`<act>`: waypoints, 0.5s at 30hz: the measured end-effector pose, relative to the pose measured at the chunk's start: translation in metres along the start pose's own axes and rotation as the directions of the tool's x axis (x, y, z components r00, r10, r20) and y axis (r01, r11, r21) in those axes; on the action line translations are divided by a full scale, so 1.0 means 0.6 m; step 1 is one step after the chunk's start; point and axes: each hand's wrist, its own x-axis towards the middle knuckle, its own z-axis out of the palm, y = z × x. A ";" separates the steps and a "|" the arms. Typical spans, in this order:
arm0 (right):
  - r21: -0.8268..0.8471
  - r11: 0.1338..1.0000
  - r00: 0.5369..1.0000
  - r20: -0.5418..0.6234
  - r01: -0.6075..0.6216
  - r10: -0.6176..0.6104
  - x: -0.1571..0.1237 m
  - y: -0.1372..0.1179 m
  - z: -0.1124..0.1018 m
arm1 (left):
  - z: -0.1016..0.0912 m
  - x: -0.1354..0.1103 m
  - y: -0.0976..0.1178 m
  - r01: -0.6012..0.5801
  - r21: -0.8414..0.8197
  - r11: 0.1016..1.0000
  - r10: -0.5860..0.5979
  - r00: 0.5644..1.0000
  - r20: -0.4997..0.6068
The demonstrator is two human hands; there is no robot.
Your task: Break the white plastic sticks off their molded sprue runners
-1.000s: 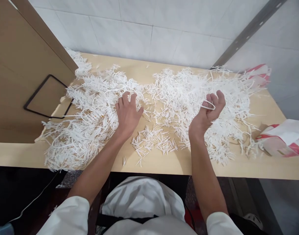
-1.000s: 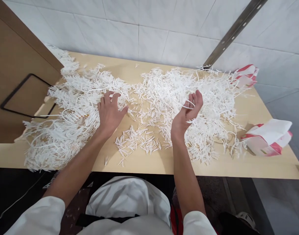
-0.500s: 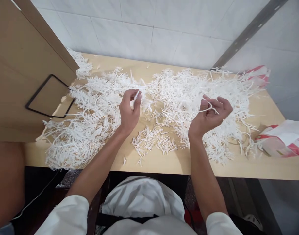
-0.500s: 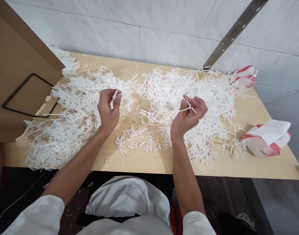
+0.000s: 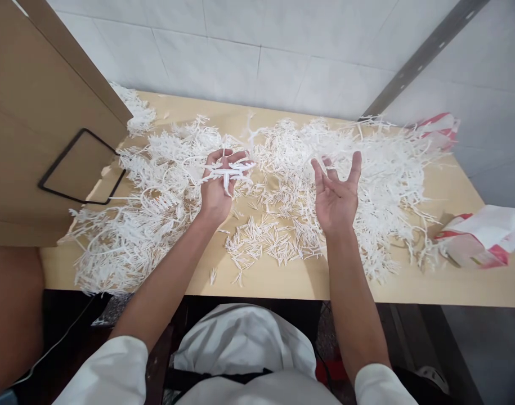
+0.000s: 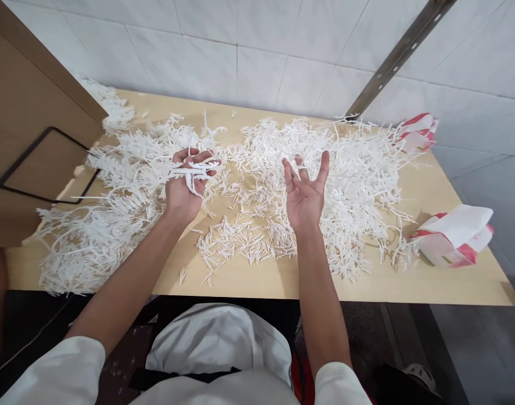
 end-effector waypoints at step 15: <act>-0.193 0.981 1.000 -0.007 0.010 -0.011 -0.039 -0.029 0.038 | 0.017 -0.021 -0.007 0.241 -0.099 0.965 -0.226 0.964 0.136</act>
